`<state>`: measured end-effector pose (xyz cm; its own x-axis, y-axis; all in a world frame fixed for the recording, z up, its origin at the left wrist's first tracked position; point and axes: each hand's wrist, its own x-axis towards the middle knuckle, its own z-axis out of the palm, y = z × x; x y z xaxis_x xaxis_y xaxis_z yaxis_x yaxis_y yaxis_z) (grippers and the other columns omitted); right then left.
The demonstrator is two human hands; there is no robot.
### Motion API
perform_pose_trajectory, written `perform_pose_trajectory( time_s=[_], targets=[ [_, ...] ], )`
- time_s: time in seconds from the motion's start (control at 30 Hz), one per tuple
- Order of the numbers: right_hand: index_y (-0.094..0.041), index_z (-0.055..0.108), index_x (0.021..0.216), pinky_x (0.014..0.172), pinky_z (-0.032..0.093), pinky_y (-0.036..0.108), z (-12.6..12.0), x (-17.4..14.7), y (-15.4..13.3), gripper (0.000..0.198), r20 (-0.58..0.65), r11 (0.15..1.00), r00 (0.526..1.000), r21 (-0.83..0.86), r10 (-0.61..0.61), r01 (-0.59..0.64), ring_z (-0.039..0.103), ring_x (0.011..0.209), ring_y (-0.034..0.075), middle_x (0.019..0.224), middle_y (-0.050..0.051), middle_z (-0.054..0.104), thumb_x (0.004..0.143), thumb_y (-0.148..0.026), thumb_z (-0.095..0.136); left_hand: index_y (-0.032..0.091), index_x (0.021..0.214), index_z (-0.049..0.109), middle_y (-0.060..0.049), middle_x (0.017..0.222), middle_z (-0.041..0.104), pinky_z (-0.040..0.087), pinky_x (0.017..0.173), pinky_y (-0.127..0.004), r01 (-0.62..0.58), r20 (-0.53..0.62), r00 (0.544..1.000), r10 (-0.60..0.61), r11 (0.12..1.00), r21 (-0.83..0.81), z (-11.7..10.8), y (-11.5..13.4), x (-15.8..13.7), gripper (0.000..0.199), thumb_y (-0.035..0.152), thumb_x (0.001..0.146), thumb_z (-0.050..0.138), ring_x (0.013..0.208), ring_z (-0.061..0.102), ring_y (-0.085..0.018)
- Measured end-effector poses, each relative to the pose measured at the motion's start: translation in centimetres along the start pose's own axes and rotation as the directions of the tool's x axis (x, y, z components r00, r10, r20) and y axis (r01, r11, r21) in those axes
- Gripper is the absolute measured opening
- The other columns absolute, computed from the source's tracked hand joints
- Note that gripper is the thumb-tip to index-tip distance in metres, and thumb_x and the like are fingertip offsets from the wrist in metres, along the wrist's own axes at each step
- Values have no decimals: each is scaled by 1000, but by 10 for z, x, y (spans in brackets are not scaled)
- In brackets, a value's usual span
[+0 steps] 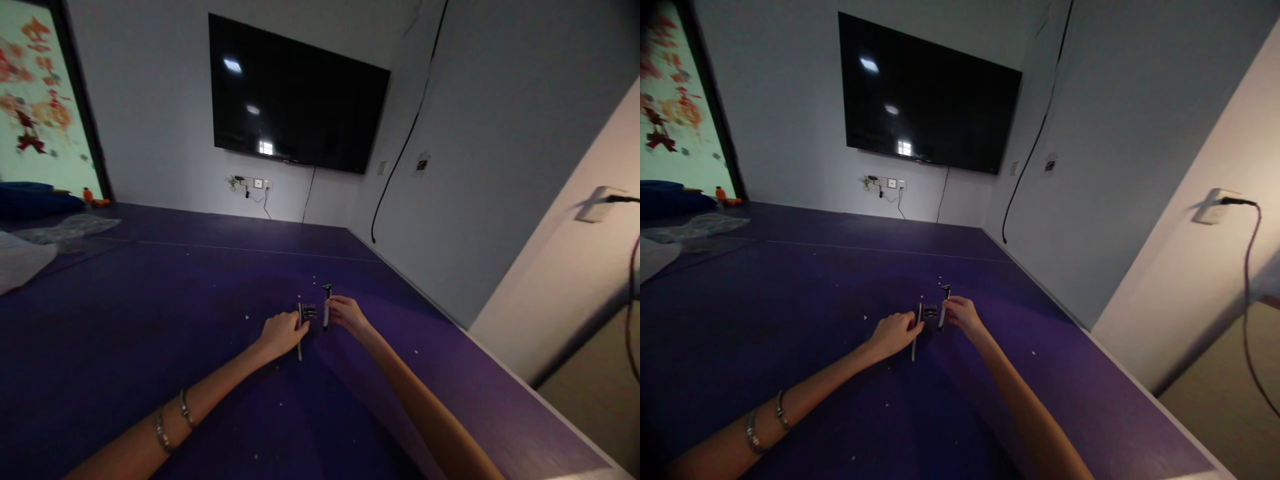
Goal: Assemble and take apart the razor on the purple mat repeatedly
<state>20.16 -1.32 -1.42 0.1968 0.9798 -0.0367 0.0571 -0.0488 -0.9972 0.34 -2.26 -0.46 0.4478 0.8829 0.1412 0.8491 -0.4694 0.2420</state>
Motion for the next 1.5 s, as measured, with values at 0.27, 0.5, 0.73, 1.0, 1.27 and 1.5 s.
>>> perform_pose_trajectory(
  time_s=[0.27,0.5,0.73,1.0,1.27,1.5],
  targets=[
    [-15,59,48,49,41,20,-129,0,16,15,-250,817,967,-568,-50,-105,58,52,16,39,-3,49,63,-17,56,16,84,66,-13,89,68,48,71,-37,20,110,993,-32,993,116,21,-4,18,38,42,81,39,86,64,-27],
    [-15,71,68,66,45,25,-146,-5,35,16,-327,628,925,-766,-195,-139,65,81,24,72,8,69,63,-16,56,15,85,67,-14,92,68,48,72,-36,26,117,992,-41,992,127,26,-2,23,34,31,82,38,87,64,-26],
    [-14,71,73,80,43,32,-135,-12,26,16,-261,588,928,-807,-265,-59,62,91,27,84,13,69,68,-15,55,17,82,66,-11,88,68,47,69,-36,39,20,999,-41,996,79,15,-6,21,36,36,85,35,85,64,-26],
    [-17,62,97,66,50,27,-33,-32,2,37,-30,991,997,115,-67,70,62,73,15,88,6,65,67,-37,66,19,88,64,-8,85,68,46,71,-31,-102,-36,994,103,994,29,-1,52,12,36,36,88,33,82,64,-22],
    [-15,61,81,46,41,20,-20,-44,-6,36,-79,941,996,331,-43,67,54,53,10,60,-2,57,53,-32,76,18,93,59,-9,84,67,46,69,-33,-236,-70,970,233,971,-34,10,81,7,35,42,89,33,79,64,-24],
    [-14,65,86,60,51,25,-109,-23,-4,24,-254,958,956,-278,-146,72,60,63,13,72,3,63,69,-31,61,16,90,55,-9,96,60,41,83,-33,-331,-198,926,321,943,-20,13,26,41,22,32,82,44,93,56,-22]
  ],
)
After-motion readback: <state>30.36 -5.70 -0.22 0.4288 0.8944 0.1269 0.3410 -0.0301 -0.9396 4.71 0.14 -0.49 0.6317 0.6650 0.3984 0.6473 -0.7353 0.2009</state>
